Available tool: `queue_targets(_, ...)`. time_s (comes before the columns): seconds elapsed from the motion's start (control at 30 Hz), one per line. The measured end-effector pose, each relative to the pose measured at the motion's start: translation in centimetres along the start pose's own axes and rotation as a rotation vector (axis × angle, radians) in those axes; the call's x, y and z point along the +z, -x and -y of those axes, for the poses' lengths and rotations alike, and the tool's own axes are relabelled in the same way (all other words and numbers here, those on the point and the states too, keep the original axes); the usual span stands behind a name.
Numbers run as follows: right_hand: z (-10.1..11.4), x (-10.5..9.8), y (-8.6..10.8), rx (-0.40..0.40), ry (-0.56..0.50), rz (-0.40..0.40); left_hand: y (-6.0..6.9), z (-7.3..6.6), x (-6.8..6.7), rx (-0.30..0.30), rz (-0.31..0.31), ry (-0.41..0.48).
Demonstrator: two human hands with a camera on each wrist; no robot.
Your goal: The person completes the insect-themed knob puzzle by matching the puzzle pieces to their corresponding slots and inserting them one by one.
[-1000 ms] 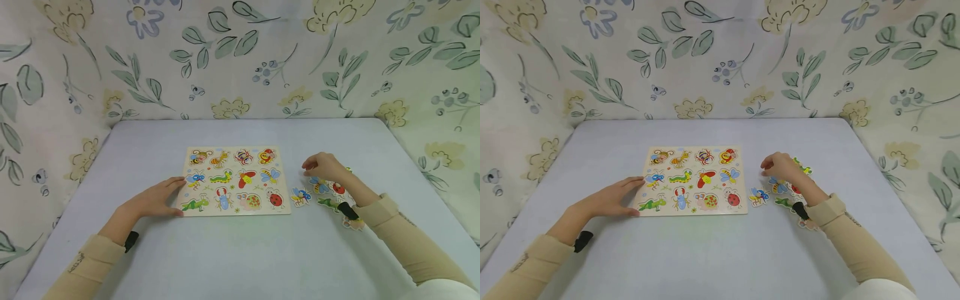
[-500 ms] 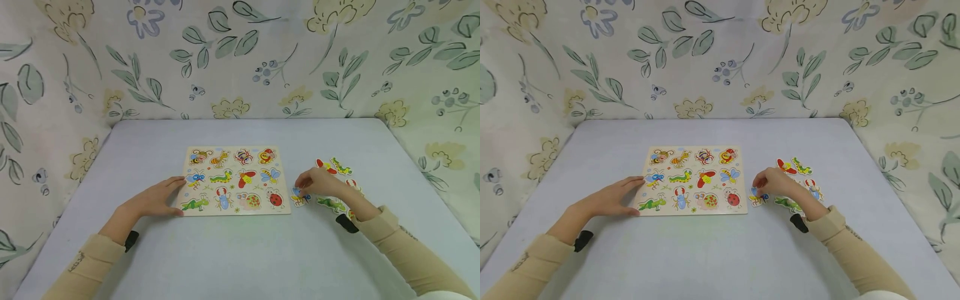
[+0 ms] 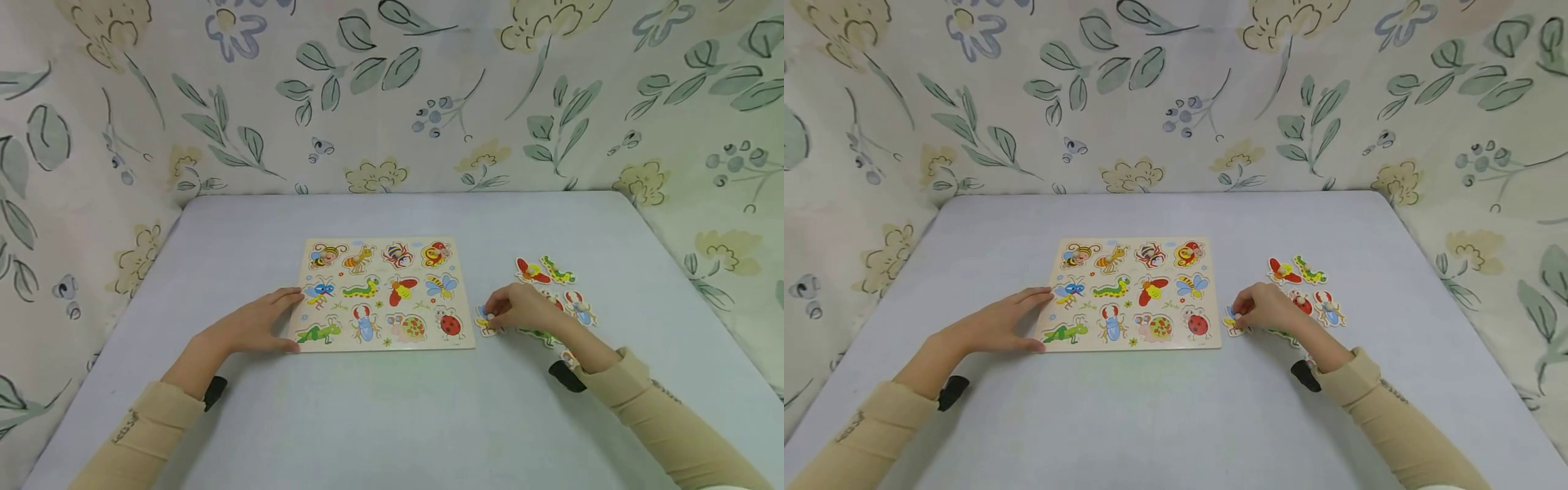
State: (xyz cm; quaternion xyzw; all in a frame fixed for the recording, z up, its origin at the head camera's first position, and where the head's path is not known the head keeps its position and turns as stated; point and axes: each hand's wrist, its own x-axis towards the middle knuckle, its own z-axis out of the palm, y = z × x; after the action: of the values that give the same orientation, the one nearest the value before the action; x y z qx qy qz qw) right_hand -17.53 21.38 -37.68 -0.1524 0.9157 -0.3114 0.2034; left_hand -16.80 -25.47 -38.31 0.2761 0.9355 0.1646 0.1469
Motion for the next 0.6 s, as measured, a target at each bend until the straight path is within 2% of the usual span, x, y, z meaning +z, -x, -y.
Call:
queue_targets(0.3,0.1,0.7,0.0,0.040,0.023,-0.102,-0.1,0.0,0.0,-0.008,0.002,-0.004)
queue_targets(0.6,0.3,1.1,0.3,0.049,-0.009,-0.175,0.0,0.0,0.0,-0.005,0.002,-0.003)
